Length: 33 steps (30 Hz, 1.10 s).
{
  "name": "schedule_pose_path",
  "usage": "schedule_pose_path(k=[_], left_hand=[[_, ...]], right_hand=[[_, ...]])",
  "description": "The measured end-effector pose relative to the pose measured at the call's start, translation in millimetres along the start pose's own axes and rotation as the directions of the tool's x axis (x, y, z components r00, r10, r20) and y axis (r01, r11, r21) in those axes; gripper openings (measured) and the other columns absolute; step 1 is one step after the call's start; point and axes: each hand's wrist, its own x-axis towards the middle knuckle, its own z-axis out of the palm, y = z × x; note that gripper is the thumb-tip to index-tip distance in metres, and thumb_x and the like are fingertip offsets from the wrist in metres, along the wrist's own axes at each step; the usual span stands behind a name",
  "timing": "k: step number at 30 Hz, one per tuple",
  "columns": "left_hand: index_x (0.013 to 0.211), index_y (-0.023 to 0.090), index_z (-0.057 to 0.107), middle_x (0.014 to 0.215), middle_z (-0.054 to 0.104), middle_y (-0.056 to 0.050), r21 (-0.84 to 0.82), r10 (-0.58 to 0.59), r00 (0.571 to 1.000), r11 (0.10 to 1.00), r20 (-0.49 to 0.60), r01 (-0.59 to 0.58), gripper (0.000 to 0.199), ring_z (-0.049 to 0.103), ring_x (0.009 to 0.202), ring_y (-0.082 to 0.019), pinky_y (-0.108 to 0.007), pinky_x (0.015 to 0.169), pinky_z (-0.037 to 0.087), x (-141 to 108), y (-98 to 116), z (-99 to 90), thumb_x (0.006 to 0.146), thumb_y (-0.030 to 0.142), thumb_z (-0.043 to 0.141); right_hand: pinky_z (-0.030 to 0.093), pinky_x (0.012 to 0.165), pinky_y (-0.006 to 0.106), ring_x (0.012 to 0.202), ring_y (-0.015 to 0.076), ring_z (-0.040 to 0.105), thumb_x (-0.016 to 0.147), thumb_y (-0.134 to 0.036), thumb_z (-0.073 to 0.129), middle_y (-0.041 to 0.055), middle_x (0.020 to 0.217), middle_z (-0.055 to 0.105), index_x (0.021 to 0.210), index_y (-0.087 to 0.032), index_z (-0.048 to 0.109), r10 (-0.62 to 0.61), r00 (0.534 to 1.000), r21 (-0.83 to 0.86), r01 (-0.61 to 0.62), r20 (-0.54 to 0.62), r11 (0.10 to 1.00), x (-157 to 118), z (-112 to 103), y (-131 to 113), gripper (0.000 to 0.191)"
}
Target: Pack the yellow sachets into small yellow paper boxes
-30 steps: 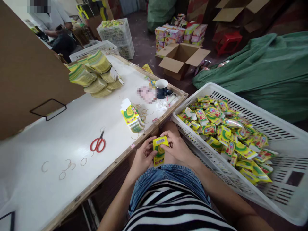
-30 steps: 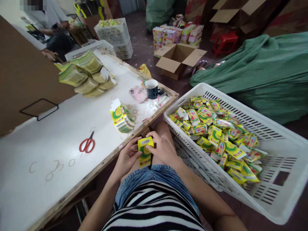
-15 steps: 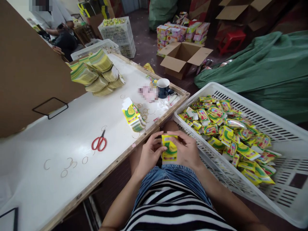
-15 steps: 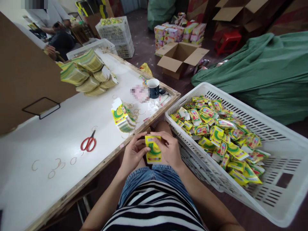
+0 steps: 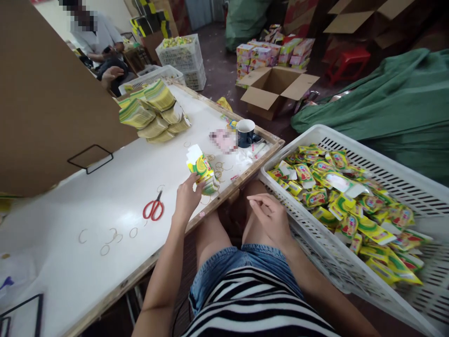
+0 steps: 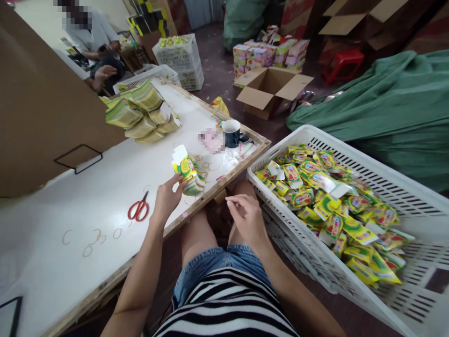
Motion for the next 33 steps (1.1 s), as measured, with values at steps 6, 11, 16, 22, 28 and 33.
schedule_pose_path(k=[6,11,16,22,28,33], left_hand=[[0.114,0.017,0.071,0.114,0.076,-0.011,-0.102,0.475,0.811,0.839,-0.341,-0.534,0.029,0.071,0.112,-0.024,-0.037,0.094,0.059,-44.8,25.4,5.8,0.094,0.009,0.052],[0.132,0.020,0.061,0.133,0.066,-0.013,-0.442,0.624,0.744,0.612,-0.240,-0.656,0.043,0.058,0.131,-0.025,-0.041,0.106,0.053,-95.3,54.8,24.0,0.091,0.007,0.059],[0.138,0.027,0.056,0.144,0.058,-0.012,-0.924,0.018,1.000,0.382,0.021,0.012,0.046,0.055,0.133,-0.028,-0.044,0.109,0.049,-97.1,64.7,31.5,0.094,0.040,0.059],[0.127,0.020,0.063,0.124,0.070,-0.015,-0.891,0.076,0.894,0.148,0.442,0.428,0.074,0.063,0.121,-0.033,-0.044,0.097,0.055,-91.4,72.5,26.1,0.073,0.070,0.069],[0.128,0.019,0.060,0.120,0.071,-0.015,-0.912,0.056,0.915,0.125,0.401,0.392,0.072,0.066,0.116,-0.030,-0.040,0.093,0.054,-95.2,79.2,27.6,0.072,0.060,0.077],[0.115,0.019,0.066,0.105,0.076,-0.009,-0.924,-0.068,0.938,0.161,0.341,0.348,0.045,0.072,0.097,-0.023,-0.032,0.084,0.056,-94.1,80.4,29.8,0.081,0.046,0.075]], right_hand=[[0.046,0.058,0.029,0.061,0.0162,0.058,0.090,-0.059,0.056,0.0050,0.077,0.074,0.097,-0.019,0.075,0.328,0.924,0.434,-0.382,0.197,0.816,10.8,20.9,-2.0,0.045],[0.054,0.073,0.031,0.078,0.0197,0.067,0.074,-0.053,0.077,0.0043,0.085,0.075,0.095,-0.019,0.075,0.431,0.894,0.542,-0.424,0.123,0.726,0.0,7.7,3.8,0.039],[0.056,0.076,0.033,0.080,0.0199,0.069,0.079,-0.048,0.076,0.0049,0.086,0.075,0.099,-0.020,0.068,0.384,0.914,0.499,-0.397,0.134,0.770,-18.1,3.6,-0.8,0.035],[0.057,0.078,0.036,0.086,0.0229,0.070,0.077,-0.053,0.076,0.0092,0.092,0.076,0.090,-0.019,0.070,0.335,0.911,0.497,-0.412,0.240,0.764,-23.2,14.9,-7.5,0.037],[0.058,0.079,0.037,0.088,0.0236,0.070,0.070,-0.056,0.081,0.0103,0.097,0.076,0.096,-0.018,0.072,0.347,0.911,0.470,-0.413,0.223,0.780,-27.2,9.6,-8.3,0.047],[0.056,0.070,0.033,0.077,0.0208,0.068,0.072,-0.051,0.081,0.0075,0.086,0.074,0.091,-0.017,0.073,0.333,0.914,0.411,-0.402,0.231,0.818,-28.7,10.2,-10.7,0.040]])
